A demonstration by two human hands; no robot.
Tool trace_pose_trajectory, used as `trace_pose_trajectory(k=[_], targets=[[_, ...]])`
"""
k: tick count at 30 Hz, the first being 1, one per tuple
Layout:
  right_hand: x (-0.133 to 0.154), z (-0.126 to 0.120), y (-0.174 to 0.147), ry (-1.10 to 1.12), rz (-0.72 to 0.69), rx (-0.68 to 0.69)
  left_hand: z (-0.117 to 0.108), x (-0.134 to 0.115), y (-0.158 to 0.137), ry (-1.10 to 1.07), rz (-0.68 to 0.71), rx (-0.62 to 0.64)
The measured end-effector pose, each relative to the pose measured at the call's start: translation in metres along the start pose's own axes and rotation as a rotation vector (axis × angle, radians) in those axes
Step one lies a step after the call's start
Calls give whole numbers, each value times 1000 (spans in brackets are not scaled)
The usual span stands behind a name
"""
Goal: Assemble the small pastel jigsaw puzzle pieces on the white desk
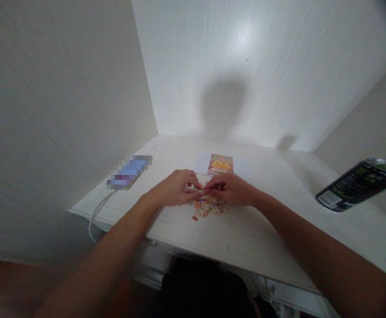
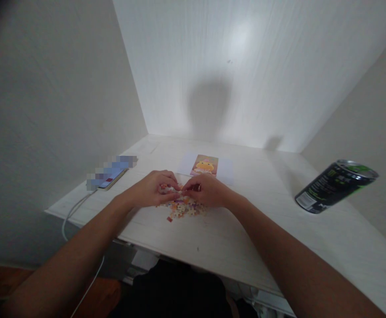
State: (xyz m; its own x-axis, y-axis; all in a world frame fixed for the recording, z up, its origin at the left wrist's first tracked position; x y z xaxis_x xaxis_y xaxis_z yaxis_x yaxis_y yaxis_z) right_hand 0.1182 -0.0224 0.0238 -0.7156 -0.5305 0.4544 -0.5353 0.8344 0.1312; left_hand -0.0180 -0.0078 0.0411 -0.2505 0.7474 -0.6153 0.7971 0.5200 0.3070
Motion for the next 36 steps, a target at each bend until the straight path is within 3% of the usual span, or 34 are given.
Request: trace_pose_trajectory(k=[6,8,11,14,17,22,27,36], targets=[[-3,-1,0,153,14,34,12,-9,4,-30,72,44],[-7,-7,1,188,50,-63,10,-9,4,-30,78,26],[-13,-17,2,63,120,-281,9,-9,4,-68,65,43],[-14,-16,3,-90,161,-365,13,-10,3,-126,60,121],[-13,-10,5,-194,158,-346,13,-11,2,-139,72,145],[-7,-11,4,-229,84,-348,7,2,-1,-79,-21,55],[5,-3,2,-193,-65,-223,4,8,-3,-99,-151,30],[17,2,-2,-230,-152,-105,1,17,-6,-193,-233,12]])
Point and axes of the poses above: each hand's wrist, its own y-axis towards the middle knuckle, its own z-axis out of the palm, x = y × z, the point moved 7 cm from there along y, towards the middle knuckle, and after that the axes turned 12 degrees about -y, right-handed, at the moved point
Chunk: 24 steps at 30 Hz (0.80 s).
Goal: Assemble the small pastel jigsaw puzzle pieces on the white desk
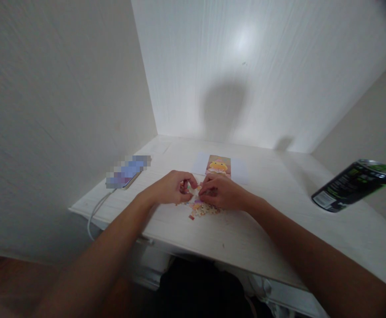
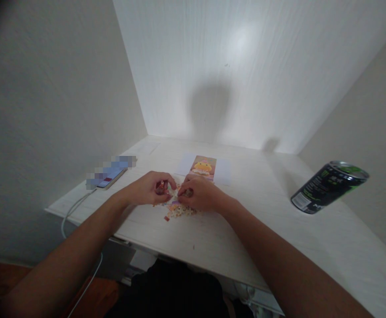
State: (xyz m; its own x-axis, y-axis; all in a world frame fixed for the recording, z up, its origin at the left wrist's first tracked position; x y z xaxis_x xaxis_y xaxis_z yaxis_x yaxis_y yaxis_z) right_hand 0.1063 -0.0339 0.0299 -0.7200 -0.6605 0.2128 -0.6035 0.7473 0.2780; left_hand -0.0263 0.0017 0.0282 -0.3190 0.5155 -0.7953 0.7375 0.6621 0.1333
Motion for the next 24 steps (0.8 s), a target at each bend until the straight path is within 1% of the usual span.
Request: trace_pose_trajectory(k=[3,5,9,11,13,18,24], targets=[[-1,-2,0,-34,39,-20,-9,3,-1,9,41,-44],[0,-3,1,-64,41,-53,-14,6,-1,51,43,-70],[11,0,4,-91,-70,-100,-15,11,-1,72,19,-58],[19,3,6,-111,-132,-87,-14,12,-2,37,29,-39],[23,5,7,-143,-155,-62,-13,14,-2,-5,43,-25],[22,4,9,-206,-111,-23,-16,19,-6,-68,34,-4],[20,7,10,-226,-68,-10,-23,25,-9,27,-12,33]])
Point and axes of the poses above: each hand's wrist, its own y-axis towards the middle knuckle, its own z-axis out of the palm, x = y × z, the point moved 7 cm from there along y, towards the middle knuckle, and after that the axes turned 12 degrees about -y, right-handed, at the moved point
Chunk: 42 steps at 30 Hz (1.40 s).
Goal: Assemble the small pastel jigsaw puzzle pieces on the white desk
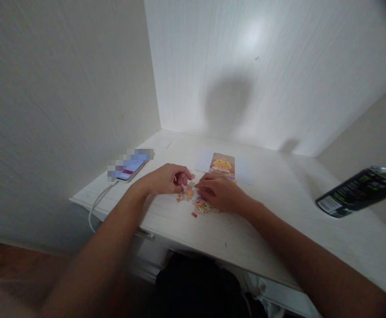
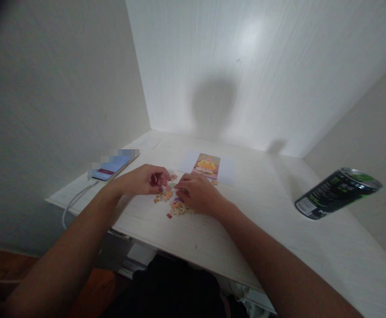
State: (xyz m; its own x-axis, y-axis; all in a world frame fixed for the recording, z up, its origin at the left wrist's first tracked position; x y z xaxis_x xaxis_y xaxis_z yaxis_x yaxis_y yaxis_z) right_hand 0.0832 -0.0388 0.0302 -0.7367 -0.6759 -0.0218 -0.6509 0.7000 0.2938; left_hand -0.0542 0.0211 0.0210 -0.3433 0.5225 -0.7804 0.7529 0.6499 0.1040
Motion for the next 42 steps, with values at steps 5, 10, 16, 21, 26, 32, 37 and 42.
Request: trace_pose_trajectory(k=[5,10,16,21,26,32,37,42], targets=[[2,4,2,-22,27,-27,-4,4,-1,48,-13,-29],[2,6,4,-26,23,-13,1,0,1,20,-13,-49],[-3,3,1,44,81,-36,1,1,3,-67,-14,-61],[-13,5,-1,187,174,-62,-3,-3,2,-85,5,-83],[-22,1,-2,268,231,-112,-6,-9,1,-201,21,-49],[-9,-4,-2,144,64,-72,-13,12,2,-205,-83,-127],[1,-4,-3,98,6,-23,-17,14,3,45,-88,-233],[0,-10,-3,117,66,-42,-10,1,4,68,-1,-207]])
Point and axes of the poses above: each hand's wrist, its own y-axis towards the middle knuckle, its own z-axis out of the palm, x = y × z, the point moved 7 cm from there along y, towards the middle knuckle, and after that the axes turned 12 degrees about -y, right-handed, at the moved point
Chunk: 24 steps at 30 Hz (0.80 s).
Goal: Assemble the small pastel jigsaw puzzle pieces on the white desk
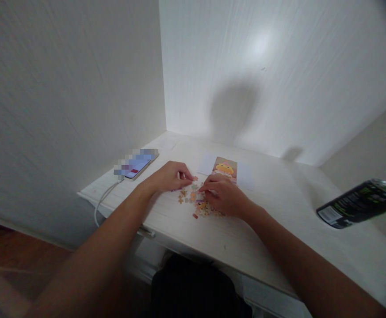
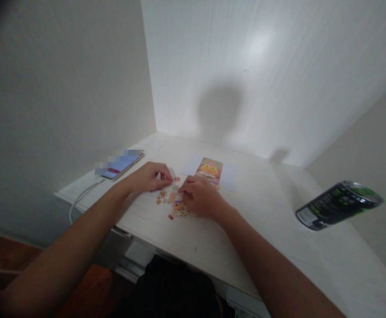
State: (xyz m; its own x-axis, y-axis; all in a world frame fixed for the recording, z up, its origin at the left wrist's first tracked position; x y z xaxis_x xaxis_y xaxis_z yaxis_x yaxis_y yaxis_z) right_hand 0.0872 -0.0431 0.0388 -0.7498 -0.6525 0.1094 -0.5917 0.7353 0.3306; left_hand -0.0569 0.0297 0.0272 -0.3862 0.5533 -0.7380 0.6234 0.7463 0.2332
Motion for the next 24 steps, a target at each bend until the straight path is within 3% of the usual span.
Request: trace_pose_trajectory(k=[5,11,16,20,24], targets=[[-3,5,0,-27,0,67,15,0,-1,-56,36,135],[-11,4,0,-42,40,59,16,-3,-2,-97,33,147],[-30,1,-4,85,128,8,12,-10,-1,-59,50,134],[-42,10,-11,316,201,178,11,-8,-1,-42,26,141],[-33,10,-14,372,127,320,12,-8,-2,-38,22,153]])
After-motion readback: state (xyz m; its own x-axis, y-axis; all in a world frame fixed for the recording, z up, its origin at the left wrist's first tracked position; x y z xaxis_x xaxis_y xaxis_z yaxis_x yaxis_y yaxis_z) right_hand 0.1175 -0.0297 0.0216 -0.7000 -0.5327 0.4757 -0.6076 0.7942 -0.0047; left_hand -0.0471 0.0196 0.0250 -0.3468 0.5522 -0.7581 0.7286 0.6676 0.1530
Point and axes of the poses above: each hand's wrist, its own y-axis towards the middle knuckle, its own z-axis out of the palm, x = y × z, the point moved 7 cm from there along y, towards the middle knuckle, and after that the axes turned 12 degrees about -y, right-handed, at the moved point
